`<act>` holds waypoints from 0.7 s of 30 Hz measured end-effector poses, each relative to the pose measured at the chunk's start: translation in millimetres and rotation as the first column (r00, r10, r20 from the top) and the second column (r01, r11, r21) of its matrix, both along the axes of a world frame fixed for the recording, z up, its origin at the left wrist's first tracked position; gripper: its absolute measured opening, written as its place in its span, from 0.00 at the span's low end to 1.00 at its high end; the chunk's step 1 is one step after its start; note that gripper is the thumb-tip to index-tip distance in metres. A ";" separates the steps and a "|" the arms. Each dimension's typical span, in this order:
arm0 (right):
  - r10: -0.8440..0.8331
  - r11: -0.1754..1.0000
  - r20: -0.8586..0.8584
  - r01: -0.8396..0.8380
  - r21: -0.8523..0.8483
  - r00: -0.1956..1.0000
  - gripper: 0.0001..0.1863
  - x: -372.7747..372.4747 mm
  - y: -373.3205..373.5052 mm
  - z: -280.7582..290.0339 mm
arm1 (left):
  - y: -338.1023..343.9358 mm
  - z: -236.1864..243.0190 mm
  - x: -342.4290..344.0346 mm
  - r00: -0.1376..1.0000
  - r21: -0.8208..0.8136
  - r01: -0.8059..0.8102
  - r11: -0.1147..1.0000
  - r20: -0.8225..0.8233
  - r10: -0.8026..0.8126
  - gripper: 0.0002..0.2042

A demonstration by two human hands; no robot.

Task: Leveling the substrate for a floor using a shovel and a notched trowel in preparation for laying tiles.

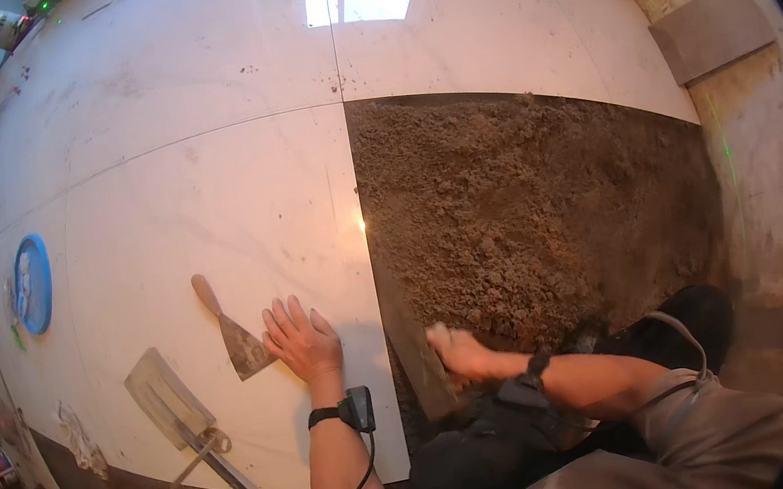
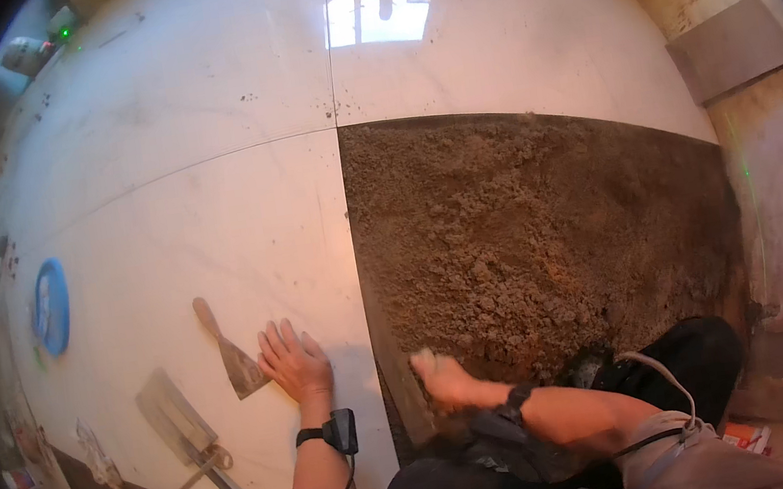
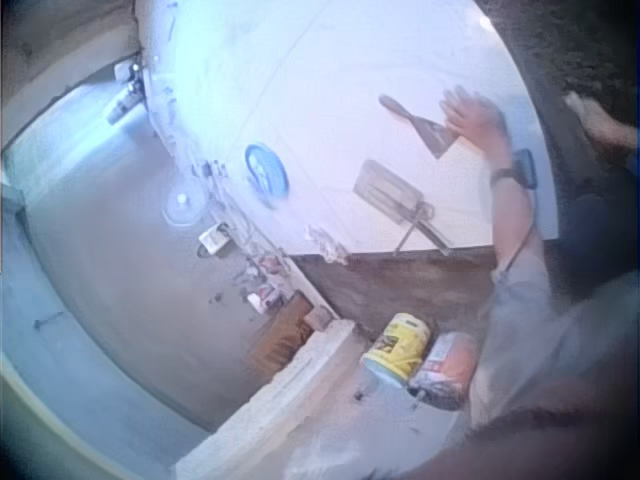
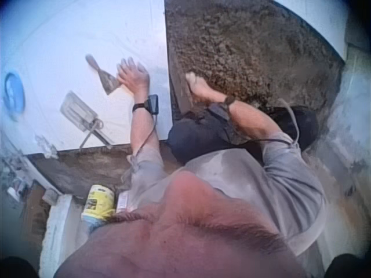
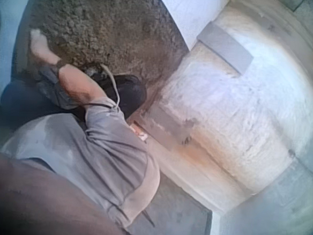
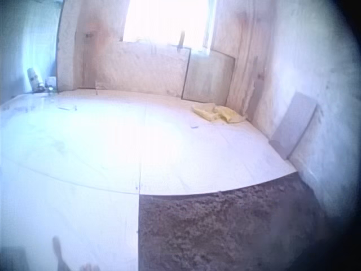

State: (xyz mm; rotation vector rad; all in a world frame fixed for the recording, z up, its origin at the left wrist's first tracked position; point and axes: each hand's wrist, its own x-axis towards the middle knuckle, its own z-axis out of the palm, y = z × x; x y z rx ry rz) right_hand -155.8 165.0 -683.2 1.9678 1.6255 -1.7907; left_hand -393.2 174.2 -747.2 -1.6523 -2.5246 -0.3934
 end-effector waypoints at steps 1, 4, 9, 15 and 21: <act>0.068 0.996 -0.089 -0.062 0.068 0.994 0.25 15.3 -24.4 -13.4 | -0.8 1.3 0.5 1.000 0.001 0.004 1.000 0.004 -0.004 0.20; -0.026 0.992 -0.079 0.015 -0.129 0.997 0.33 40.8 -55.3 -22.8 | -7.9 -7.7 -5.8 0.998 0.034 0.009 0.999 0.058 -0.011 0.19; -0.369 0.835 -0.050 0.308 -0.455 0.928 0.28 35.8 -8.4 47.8 | -69.7 -4.0 -28.4 0.941 0.208 0.031 0.978 0.323 -0.098 0.17; -0.667 0.570 -0.365 0.129 -0.811 0.650 0.19 36.4 9.5 -17.7 | -207.8 6.3 -0.1 0.805 0.157 -0.206 0.966 0.589 0.076 0.13; 0.092 0.959 -0.256 -0.155 -0.237 0.962 0.15 69.5 -100.3 -134.6 | -258.4 33.4 21.8 0.790 0.177 -0.326 0.929 0.591 0.165 0.12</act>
